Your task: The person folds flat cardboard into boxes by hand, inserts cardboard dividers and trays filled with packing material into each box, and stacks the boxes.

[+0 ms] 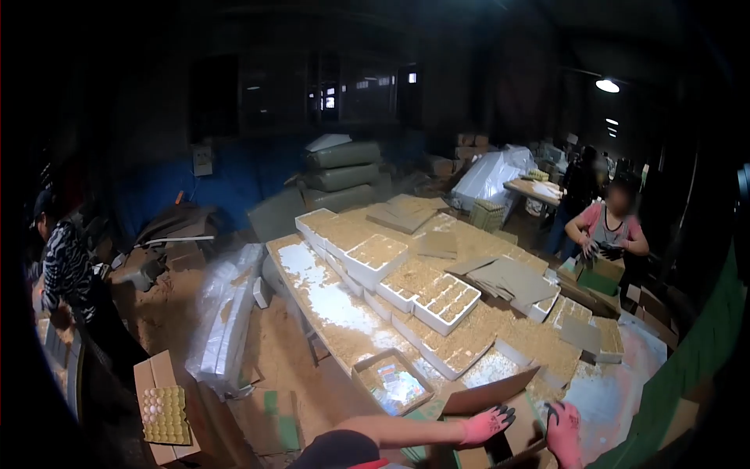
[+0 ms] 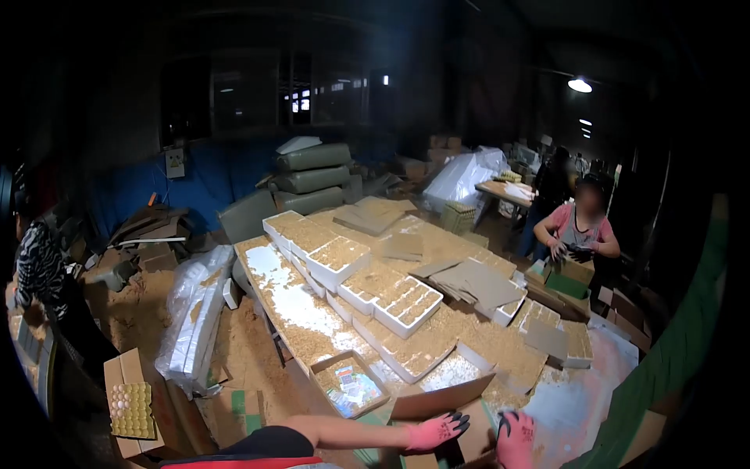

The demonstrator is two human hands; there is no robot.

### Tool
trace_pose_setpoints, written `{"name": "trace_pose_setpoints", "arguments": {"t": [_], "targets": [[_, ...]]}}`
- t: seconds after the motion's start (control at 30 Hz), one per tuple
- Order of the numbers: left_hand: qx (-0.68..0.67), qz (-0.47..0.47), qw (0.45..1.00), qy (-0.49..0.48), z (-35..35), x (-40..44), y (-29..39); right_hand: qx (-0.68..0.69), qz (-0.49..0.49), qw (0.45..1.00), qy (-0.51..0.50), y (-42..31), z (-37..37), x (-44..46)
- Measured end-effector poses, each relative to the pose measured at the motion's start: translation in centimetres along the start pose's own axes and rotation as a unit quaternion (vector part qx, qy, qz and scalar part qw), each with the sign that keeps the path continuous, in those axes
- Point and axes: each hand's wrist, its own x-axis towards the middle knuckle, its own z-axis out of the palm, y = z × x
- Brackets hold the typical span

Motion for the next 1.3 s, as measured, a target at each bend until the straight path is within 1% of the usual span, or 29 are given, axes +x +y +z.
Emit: {"name": "trace_pose_setpoints", "arguments": {"t": [0.07, 0.13, 0.2, 0.23, 0.27, 0.33, 0.37, 0.4, 0.47, 0.5, 0.57, 0.63, 0.67, 0.73, 0.77, 0.8, 0.83, 0.87, 0.9, 0.93, 0.97, 1.0, 1.03, 1.07, 1.1, 1.13, 1.2, 1.27, 1.3], "targets": [[0.072, 0.02, 0.992, -0.1, -3.8, 1.4, -1.4, 0.044, 0.079, 0.994, 0.068, -2.8, -0.3, 1.7], [-0.026, 0.031, 0.998, 0.056, -11.1, -0.5, -5.8, 0.047, 0.134, 0.981, 0.136, -2.7, 1.5, 2.6], [-0.055, -0.123, 0.974, 0.185, -14.2, -2.9, -9.5, 0.073, 0.192, 0.969, 0.14, -4.1, 1.7, 3.1], [-0.231, -0.161, 0.959, -0.039, -14.1, -2.7, -10.9, 0.088, 0.217, 0.962, 0.14, -4.9, 2.2, 3.1], [-0.087, -0.113, 0.988, -0.064, -14.2, -2.5, -9.9, 0.048, 0.234, 0.961, 0.136, -5.1, 3.8, 3.1], [-0.19, -0.08, 0.975, -0.077, -15.5, -2.2, -5.3, -0.029, 0.258, 0.956, 0.135, -4.7, 9.4, 3.4], [-0.223, -0.044, 0.971, -0.077, -12.7, -2.0, -3.3, -0.022, 0.321, 0.939, 0.123, -1.9, 11.5, 3.0], [-0.253, -0.01, 0.965, -0.073, -10.1, -2.3, -2.0, 0.004, 0.31, 0.928, 0.204, 0.0, 11.4, 2.9], [-0.2, 0.056, 0.975, -0.076, -9.6, -5.0, -0.2, 0.064, 0.286, 0.89, 0.349, 2.0, 10.0, 1.2], [-0.24, 0.057, 0.969, 0.002, -8.3, -5.6, -0.3, 0.052, 0.282, 0.875, 0.391, 3.1, 9.5, -0.6], [-0.239, 0.041, 0.97, 0.03, -5.8, -4.7, -3.8, -0.002, 0.279, 0.852, 0.442, 3.5, 8.6, -3.9], [-0.28, 0.024, 0.958, 0.059, -3.6, -4.1, -7.7, -0.108, 0.276, 0.882, 0.367, -3.0, 8.5, -5.3], [-0.349, -0.002, 0.937, 0.031, -4.7, -4.1, -10.1, -0.14, 0.255, 0.905, 0.311, -6.5, 9.1, -5.3], [-0.4, -0.028, 0.916, 0.033, -3.5, -4.6, -13.8, -0.127, 0.203, 0.944, 0.225, -10.9, 10.4, -3.9], [-0.444, -0.085, 0.889, 0.078, -1.6, -5.2, -15.6, -0.069, 0.204, 0.955, 0.203, -11.8, 10.7, -2.4], [-0.486, -0.137, 0.855, 0.118, -1.4, -6.4, -16.0, 0.046, 0.223, 0.955, 0.188, -11.3, 10.0, -0.7], [-0.658, -0.075, 0.726, 0.185, -1.2, -7.8, -15.3, 0.156, 0.247, 0.94, 0.179, -10.7, 9.4, 1.1], [-0.7, -0.059, 0.689, 0.176, -0.5, -9.1, -13.2, 0.265, 0.275, 0.908, 0.171, -10.5, 8.4, 3.8], [-0.649, -0.152, 0.738, 0.103, 0.2, -9.7, -10.3, 0.366, 0.308, 0.862, 0.167, -10.5, 6.6, 5.4], [-0.753, -0.162, 0.634, 0.07, 2.6, -10.1, -6.5, 0.32, 0.231, 0.919, -0.014, -13.2, 3.0, 7.4], [-0.752, -0.129, 0.646, -0.027, 12.0, -10.0, -4.6, 0.268, 0.15, 0.931, -0.198, -15.4, 0.1, 8.6], [-0.71, -0.077, 0.657, -0.241, 4.2, -11.3, -6.0, 0.161, 0.044, 0.921, -0.352, -13.6, 1.9, 7.8], [-0.671, -0.124, 0.703, -0.199, 5.7, -13.2, -6.2, 0.151, -0.065, 0.898, -0.407, -11.9, 3.9, 6.4], [-0.69, -0.326, 0.605, -0.227, 5.8, -14.7, -7.7, 0.114, -0.124, 0.883, -0.438, -10.5, 6.1, 4.6], [-0.719, -0.359, 0.576, -0.151, 4.7, -16.7, -9.9, 0.127, -0.07, 0.842, -0.52, -11.7, 4.6, 5.4], [-0.779, -0.415, 0.464, -0.073, -0.7, -17.5, -12.0, 0.166, -0.084, 0.859, -0.477, -11.1, 5.2, 4.3], [-0.75, -0.411, 0.516, 0.052, -1.8, -16.0, -14.7, 0.197, -0.112, 0.863, -0.452, -11.5, 4.8, 4.4], [-0.655, -0.29, 0.697, 0.015, -4.4, -10.8, -13.1, 0.231, -0.133, 0.835, -0.481, -11.8, 5.5, 4.7], [-0.595, -0.294, 0.748, -0.016, -2.2, -8.7, -11.3, 0.243, -0.144, 0.824, -0.491, -11.5, 5.8, 5.1]]}}
